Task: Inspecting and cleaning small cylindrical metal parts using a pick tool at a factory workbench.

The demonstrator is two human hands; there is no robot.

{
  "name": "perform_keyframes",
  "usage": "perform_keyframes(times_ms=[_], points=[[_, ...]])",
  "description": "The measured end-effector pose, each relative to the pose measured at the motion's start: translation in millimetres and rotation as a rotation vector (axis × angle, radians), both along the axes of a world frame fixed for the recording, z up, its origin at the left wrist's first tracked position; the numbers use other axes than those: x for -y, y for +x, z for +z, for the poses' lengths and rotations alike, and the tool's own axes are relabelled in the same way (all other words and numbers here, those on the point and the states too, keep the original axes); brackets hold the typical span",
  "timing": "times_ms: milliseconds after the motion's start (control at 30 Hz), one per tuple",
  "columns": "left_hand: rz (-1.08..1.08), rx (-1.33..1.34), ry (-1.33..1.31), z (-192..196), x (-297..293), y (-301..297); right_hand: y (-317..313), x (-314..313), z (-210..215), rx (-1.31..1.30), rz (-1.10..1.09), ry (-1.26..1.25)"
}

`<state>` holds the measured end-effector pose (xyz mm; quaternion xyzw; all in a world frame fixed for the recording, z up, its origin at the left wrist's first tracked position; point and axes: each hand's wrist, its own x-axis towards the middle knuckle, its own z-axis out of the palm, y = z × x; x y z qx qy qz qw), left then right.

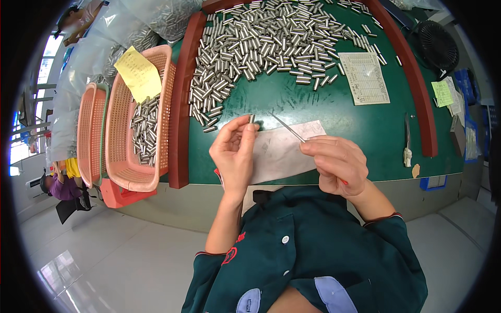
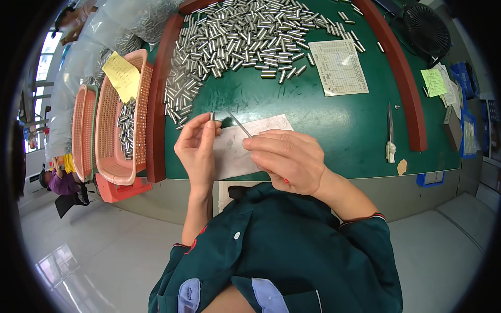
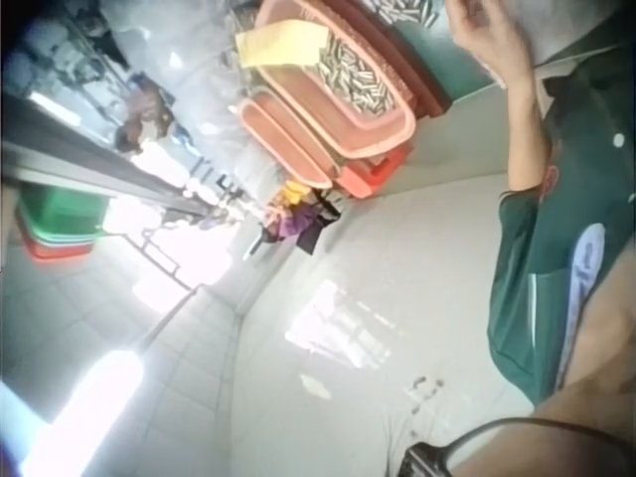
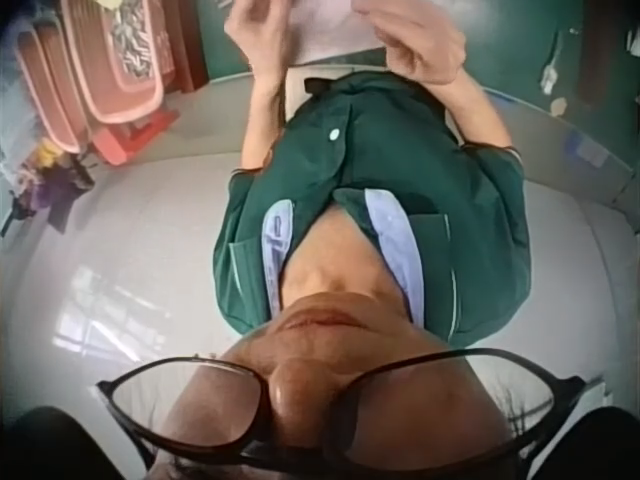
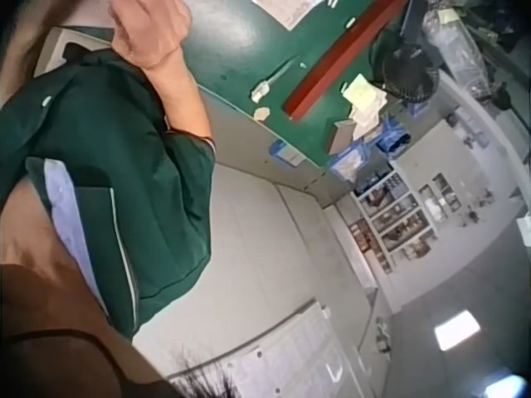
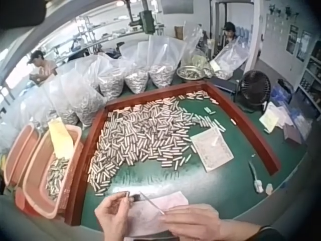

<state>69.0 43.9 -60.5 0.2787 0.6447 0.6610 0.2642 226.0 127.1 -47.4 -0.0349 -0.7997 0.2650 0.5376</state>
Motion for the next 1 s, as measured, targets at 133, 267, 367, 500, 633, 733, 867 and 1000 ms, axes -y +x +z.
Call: perform_keyframes(times_ms=[133,267,367,500,633,733,867,1000], points=[[-0.24,0.421,-0.05,6.5,5.1,-11.5,2.1,-1.3,-1.0,-0.052,0.057,-0.025],[-0.297,0.543,-0.076,5.0,2.6,-14.5,0.1,1.0,-0.1,0.009,0.063,-0.042],[-0.291,0.535,-0.106,5.5,2.0,-13.9,0.3,0.0,-1.0,0.002,0.049,-0.037],[-0.302,0.53,-0.104,3.8,3.1,-14.3,-1.4,0.0,-1.3,-0.001,0.034,-0.038],[-0.309,0.501,-0.11,3.8,3.3,-13.8,-1.5,-0.4,0.7,0.01,0.039,-0.045],[-0.306,0.471,-0.124,3.9,4.2,-13.1,-1.0,-0.2,0.3,0.003,0.037,-0.049],[-0.309,0.447,-0.128,3.6,3.8,-11.7,-2.0,-0.5,-0.8,-0.012,0.038,-0.051],[-0.3,0.471,-0.117,3.7,3.4,-12.0,-1.4,-1.1,1.0,-0.01,0.034,-0.053]])
